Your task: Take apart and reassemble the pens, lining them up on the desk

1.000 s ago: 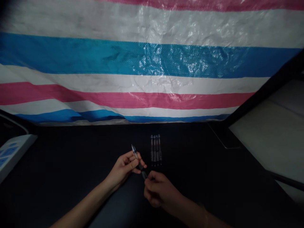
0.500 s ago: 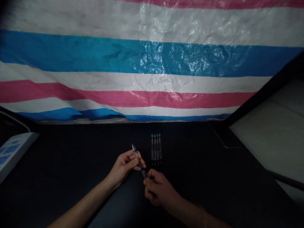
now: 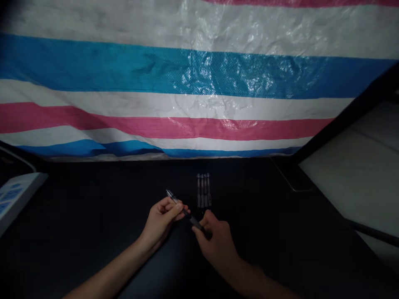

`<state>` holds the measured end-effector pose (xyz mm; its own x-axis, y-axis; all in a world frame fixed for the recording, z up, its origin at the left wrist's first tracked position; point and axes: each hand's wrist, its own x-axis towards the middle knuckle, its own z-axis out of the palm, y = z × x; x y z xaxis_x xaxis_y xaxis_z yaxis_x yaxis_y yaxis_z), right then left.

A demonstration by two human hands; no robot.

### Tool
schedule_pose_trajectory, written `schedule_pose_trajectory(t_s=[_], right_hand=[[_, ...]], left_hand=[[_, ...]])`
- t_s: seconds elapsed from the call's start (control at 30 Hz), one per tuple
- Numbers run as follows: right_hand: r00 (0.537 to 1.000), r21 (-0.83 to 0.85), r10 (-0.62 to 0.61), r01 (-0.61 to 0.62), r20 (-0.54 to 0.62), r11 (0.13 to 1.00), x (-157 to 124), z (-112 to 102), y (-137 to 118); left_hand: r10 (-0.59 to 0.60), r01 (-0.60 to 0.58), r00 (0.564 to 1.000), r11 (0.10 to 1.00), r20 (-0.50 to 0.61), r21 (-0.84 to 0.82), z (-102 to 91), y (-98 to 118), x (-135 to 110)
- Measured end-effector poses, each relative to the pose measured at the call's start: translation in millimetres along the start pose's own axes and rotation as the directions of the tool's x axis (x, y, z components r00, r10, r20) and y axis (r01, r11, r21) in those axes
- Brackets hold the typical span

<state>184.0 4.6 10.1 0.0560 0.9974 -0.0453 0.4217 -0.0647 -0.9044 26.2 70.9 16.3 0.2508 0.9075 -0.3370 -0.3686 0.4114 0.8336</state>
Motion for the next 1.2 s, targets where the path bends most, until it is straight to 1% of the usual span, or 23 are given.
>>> schedule_pose_trajectory(t_s=[0.1,0.17,0.2,0.23,0.3,0.37,0.4,0.43,0.5,0.57,0.6,0.63,0.73,0.77,0.8,0.9,0.93,0.97,1.0,1.07,1.1,1.13,1.2], right_hand=[[1.0,0.06,0.017,-0.018,0.019,0.998,1.4,-0.5,-0.1],[0.984,0.172,0.095,-0.121,0.149,0.978,2.9,-0.9,-0.9],[0.96,0.246,0.136,-0.198,0.247,0.949,4.0,-1.0,-1.0],[0.922,0.322,0.17,-0.287,0.348,0.902,5.3,-1.0,-0.6],[0.839,0.44,0.196,-0.447,0.508,0.779,8.1,-0.1,1.2],[0.791,0.491,0.197,-0.531,0.579,0.69,10.0,1.3,3.7],[0.785,0.493,0.196,-0.539,0.587,0.683,10.3,1.9,4.5],[0.795,0.481,0.198,-0.522,0.573,0.704,10.0,2.4,4.9],[0.857,0.426,0.203,-0.425,0.474,0.799,8.5,2.2,4.2],[0.916,0.357,0.174,-0.309,0.362,0.882,6.7,0.8,2.6],[0.925,0.343,0.158,-0.281,0.346,0.896,6.2,0.0,1.8],[0.917,0.352,0.147,-0.285,0.37,0.892,6.0,-0.8,1.3],[0.835,0.414,0.148,-0.407,0.53,0.814,6.9,-1.8,0.6],[0.817,0.411,0.157,-0.434,0.555,0.802,7.3,-1.8,0.6],[0.819,0.394,0.168,-0.43,0.548,0.813,7.4,-1.7,0.7],[0.906,0.301,0.183,-0.309,0.38,0.902,7.2,-1.4,2.2],[0.922,0.289,0.169,-0.277,0.348,0.916,7.2,-1.5,3.3],[0.92,0.301,0.156,-0.272,0.358,0.914,7.4,-1.6,4.5],[0.899,0.334,0.147,-0.3,0.414,0.894,7.7,-1.8,5.6],[0.817,0.394,0.127,-0.4,0.563,0.828,8.2,-2.1,6.6],[0.792,0.403,0.124,-0.43,0.597,0.808,8.2,-2.3,6.2],[0.804,0.397,0.134,-0.423,0.58,0.814,8.1,-2.5,5.3],[0.896,0.333,0.145,-0.3,0.419,0.894,7.4,-3.2,2.6]], left_hand=[[0.003,-0.003,1.0,1.0,0.017,-0.001,-1.3,-0.4,-0.1],[0.013,-0.013,0.998,1.0,0.06,0.004,-3.2,0.3,0.5],[0.011,-0.011,0.996,1.0,0.092,0.007,-4.3,0.8,0.9],[0.003,-0.004,0.992,1.0,0.127,0.009,-5.3,1.3,1.4],[-0.014,0.011,0.984,1.0,0.179,0.017,-6.8,1.8,2.4],[-0.011,0.005,0.983,0.999,0.182,0.032,-7.8,1.2,3.1],[0.001,-0.007,0.987,0.999,0.163,0.035,-8.1,0.7,3.4],[0.016,-0.021,0.99,0.999,0.139,0.033,-8.5,0.1,3.6],[0.038,-0.041,0.995,0.999,0.097,0.029,-9.2,-0.5,4.1],[0.044,-0.048,0.995,0.998,0.087,0.04,-10.0,-0.2,4.6],[0.043,-0.048,0.995,0.998,0.092,0.051,-10.2,0.3,4.8],[0.04,-0.046,0.994,0.997,0.1,0.061,-10.4,0.9,5.0],[0.036,-0.043,0.993,0.997,0.111,0.063,-10.2,2.4,5.2],[0.038,-0.044,0.994,0.997,0.107,0.063,-9.9,2.6,5.2],[0.04,-0.047,0.994,0.997,0.1,0.066,-9.6,2.6,5.2],[0.043,-0.05,0.995,0.995,0.089,0.089,-8.6,2.7,4.9],[0.039,-0.047,0.995,0.994,0.093,0.094,-8.2,2.8,4.7],[0.036,-0.045,0.994,0.994,0.1,0.095,-7.8,3.1,4.5],[0.032,-0.042,0.994,0.995,0.107,0.092,-7.4,3.4,4.2],[0.03,-0.04,0.992,0.996,0.119,0.085,-6.6,3.9,3.7],[0.031,-0.042,0.992,0.995,0.121,0.086,-6.3,4.0,3.3],[0.035,-0.046,0.992,0.995,0.119,0.09,-6.2,4.0,3.1],[0.042,-0.054,0.993,0.993,0.111,0.104,-6.2,3.6,2.7]])
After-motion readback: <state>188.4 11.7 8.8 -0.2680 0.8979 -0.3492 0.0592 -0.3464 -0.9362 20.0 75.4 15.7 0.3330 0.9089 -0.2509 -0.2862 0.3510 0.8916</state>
